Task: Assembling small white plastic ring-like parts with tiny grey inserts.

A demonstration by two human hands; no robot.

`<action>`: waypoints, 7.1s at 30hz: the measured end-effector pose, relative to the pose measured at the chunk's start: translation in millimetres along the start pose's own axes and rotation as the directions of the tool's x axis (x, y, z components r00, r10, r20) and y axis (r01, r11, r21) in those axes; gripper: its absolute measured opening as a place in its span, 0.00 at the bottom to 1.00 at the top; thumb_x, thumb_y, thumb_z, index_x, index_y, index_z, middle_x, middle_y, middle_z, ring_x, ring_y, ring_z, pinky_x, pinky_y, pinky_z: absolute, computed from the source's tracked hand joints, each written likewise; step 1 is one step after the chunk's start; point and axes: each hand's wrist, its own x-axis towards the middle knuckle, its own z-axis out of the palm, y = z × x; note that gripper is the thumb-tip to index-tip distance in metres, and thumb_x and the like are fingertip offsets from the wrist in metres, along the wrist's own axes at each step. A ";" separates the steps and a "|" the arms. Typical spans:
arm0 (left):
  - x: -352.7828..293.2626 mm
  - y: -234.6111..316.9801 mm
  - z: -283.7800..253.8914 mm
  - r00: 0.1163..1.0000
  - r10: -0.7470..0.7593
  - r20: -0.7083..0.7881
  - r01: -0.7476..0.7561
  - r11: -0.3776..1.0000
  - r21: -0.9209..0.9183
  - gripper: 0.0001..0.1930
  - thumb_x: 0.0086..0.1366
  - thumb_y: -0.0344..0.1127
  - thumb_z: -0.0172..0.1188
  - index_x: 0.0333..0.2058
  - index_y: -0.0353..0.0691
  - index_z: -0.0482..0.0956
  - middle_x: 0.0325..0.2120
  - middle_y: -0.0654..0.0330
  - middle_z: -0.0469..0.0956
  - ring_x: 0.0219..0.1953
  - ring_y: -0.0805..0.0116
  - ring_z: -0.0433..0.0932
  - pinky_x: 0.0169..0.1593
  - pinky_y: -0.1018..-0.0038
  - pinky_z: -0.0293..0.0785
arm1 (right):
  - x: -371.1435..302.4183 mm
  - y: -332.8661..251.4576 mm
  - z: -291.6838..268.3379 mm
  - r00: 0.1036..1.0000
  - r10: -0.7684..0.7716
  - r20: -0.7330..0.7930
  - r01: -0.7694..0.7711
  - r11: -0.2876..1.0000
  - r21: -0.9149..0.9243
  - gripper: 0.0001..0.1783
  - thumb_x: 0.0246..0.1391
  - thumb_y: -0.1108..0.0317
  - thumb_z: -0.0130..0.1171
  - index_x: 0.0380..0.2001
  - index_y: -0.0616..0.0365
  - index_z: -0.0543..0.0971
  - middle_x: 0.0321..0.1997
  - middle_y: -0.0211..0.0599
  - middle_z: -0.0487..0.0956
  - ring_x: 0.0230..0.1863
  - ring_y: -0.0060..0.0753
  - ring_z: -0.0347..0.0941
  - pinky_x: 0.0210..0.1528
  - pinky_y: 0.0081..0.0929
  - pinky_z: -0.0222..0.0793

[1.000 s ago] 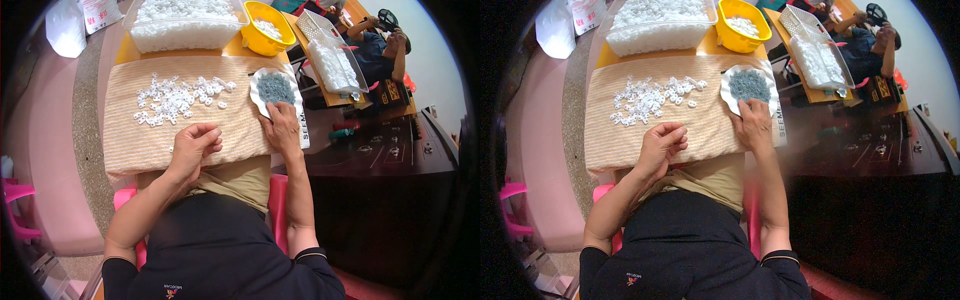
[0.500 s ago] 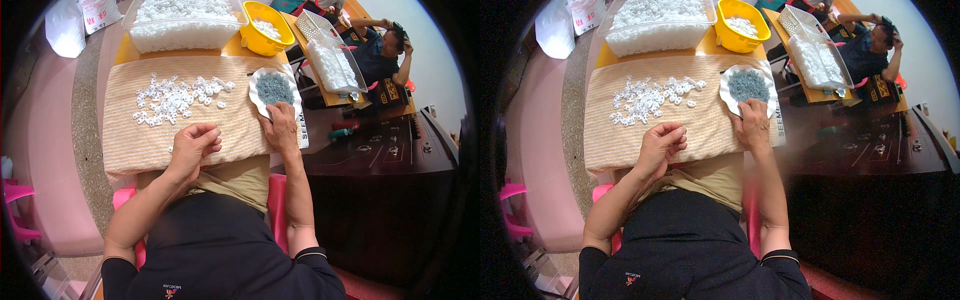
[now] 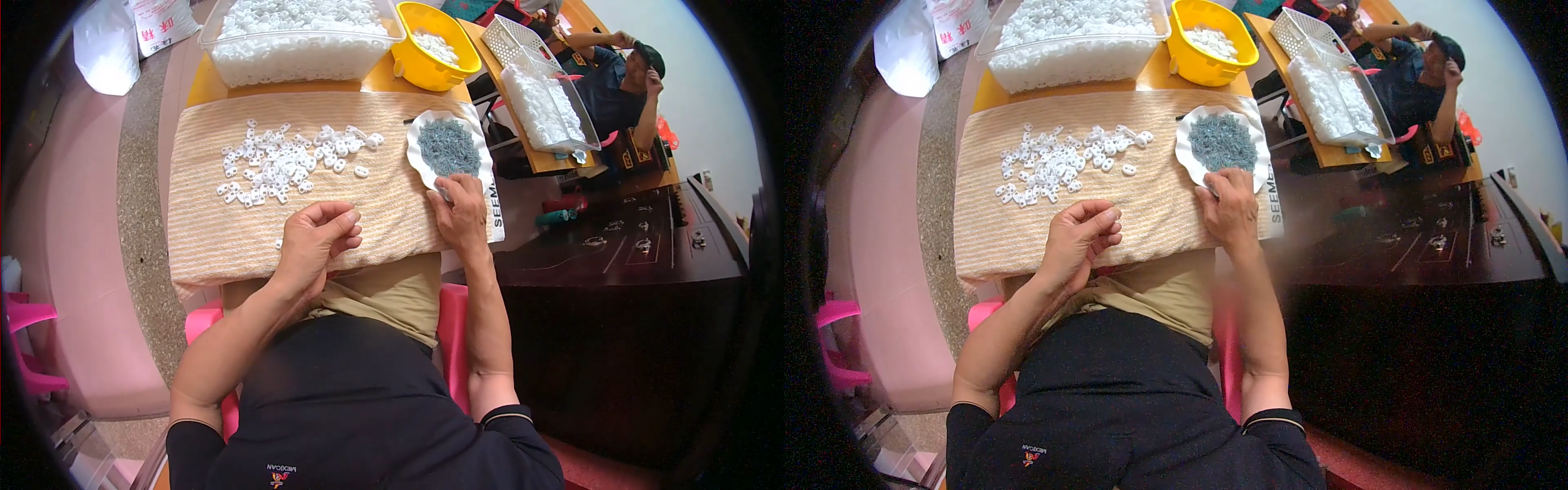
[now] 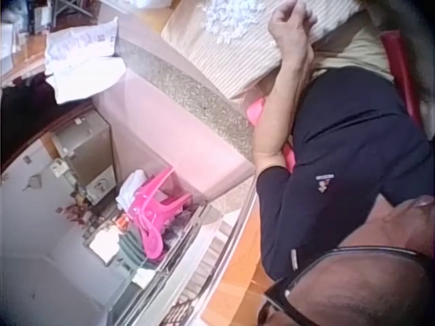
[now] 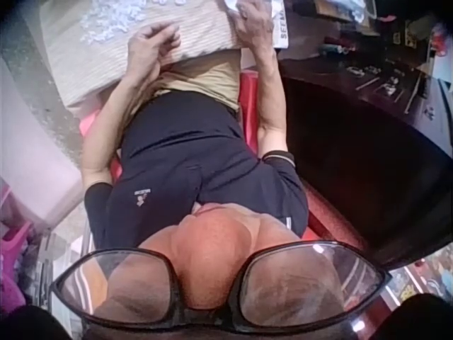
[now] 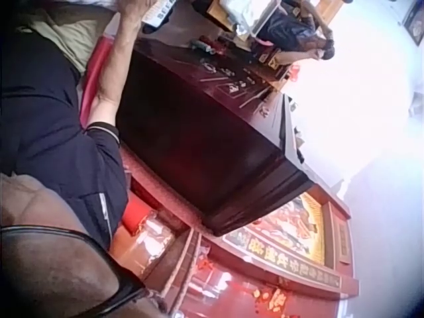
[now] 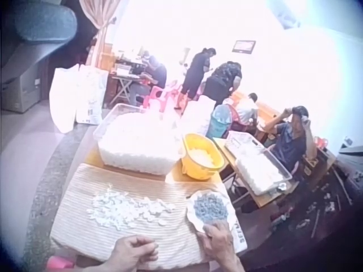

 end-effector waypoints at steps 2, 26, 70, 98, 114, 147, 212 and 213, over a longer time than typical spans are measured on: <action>0.3 -0.2 -0.1 1.000 0.001 0.000 -0.001 1.000 0.000 0.07 0.62 0.30 0.63 0.38 0.36 0.77 0.29 0.63 0.78 0.31 0.76 0.78 0.36 0.79 0.79 | -2.0 1.5 1.7 1.000 -0.008 -0.019 0.008 1.000 0.019 0.08 0.46 0.71 0.65 0.32 0.61 0.80 0.36 0.41 0.76 0.42 0.46 0.70 0.44 0.37 0.67; -3.9 -1.8 4.6 0.996 -0.023 0.088 0.019 0.999 0.045 0.08 0.63 0.27 0.61 0.40 0.33 0.79 0.31 0.60 0.80 0.32 0.74 0.79 0.38 0.78 0.80 | -4.3 -35.2 -4.4 0.989 0.142 -0.049 -0.100 0.867 0.487 0.04 0.53 0.76 0.61 0.31 0.64 0.76 0.30 0.39 0.76 0.32 0.33 0.73 0.37 0.24 0.69; -13.6 4.7 10.7 0.928 0.278 0.247 -0.372 0.708 0.600 0.07 0.64 0.30 0.59 0.35 0.32 0.78 0.27 0.60 0.78 0.28 0.76 0.75 0.33 0.78 0.73 | -9.6 -90.8 -6.7 0.826 0.135 0.547 -0.562 0.269 0.782 0.10 0.60 0.68 0.59 0.32 0.67 0.79 0.28 0.30 0.79 0.32 0.19 0.76 0.34 0.19 0.76; -11.6 3.8 10.8 0.668 0.580 0.466 -0.679 0.218 0.701 0.03 0.59 0.24 0.60 0.32 0.35 0.76 0.26 0.51 0.74 0.28 0.54 0.76 0.30 0.66 0.72 | -16.4 -89.9 0.3 0.772 0.117 0.624 -0.634 0.098 0.767 0.09 0.63 0.69 0.53 0.37 0.67 0.75 0.30 0.31 0.77 0.31 0.19 0.76 0.39 0.23 0.80; -14.6 7.7 13.2 0.769 0.530 0.358 -0.595 0.388 0.704 0.04 0.62 0.28 0.59 0.33 0.33 0.77 0.27 0.52 0.75 0.28 0.60 0.76 0.32 0.70 0.71 | -24.6 -91.0 14.1 0.868 0.095 0.487 -0.495 0.254 0.831 0.08 0.64 0.71 0.52 0.40 0.67 0.74 0.31 0.33 0.77 0.33 0.20 0.77 0.36 0.16 0.74; -11.1 -0.8 8.7 0.920 0.339 0.194 -0.384 0.690 0.613 0.08 0.67 0.33 0.57 0.36 0.32 0.76 0.25 0.65 0.76 0.26 0.80 0.74 0.32 0.82 0.72 | -26.1 -91.1 17.1 0.923 0.104 0.371 -0.366 0.542 0.757 0.05 0.61 0.73 0.55 0.36 0.65 0.76 0.29 0.30 0.77 0.30 0.16 0.72 0.32 0.16 0.70; 3.2 5.9 -3.2 0.987 -0.148 0.063 0.149 0.989 -0.018 0.08 0.64 0.28 0.60 0.41 0.33 0.76 0.32 0.58 0.81 0.33 0.75 0.81 0.40 0.78 0.81 | -17.1 -81.0 32.5 0.888 0.155 0.433 -0.459 0.340 0.821 0.05 0.59 0.75 0.58 0.37 0.65 0.77 0.33 0.29 0.79 0.34 0.15 0.75 0.37 0.14 0.71; 3.4 5.7 -3.4 0.988 -0.144 0.064 0.145 0.989 -0.019 0.08 0.63 0.28 0.60 0.41 0.33 0.76 0.32 0.58 0.81 0.33 0.74 0.81 0.40 0.78 0.81 | -16.4 -81.3 31.7 0.887 0.155 0.435 -0.461 0.339 0.820 0.05 0.59 0.75 0.58 0.37 0.65 0.77 0.33 0.29 0.79 0.34 0.15 0.75 0.37 0.14 0.71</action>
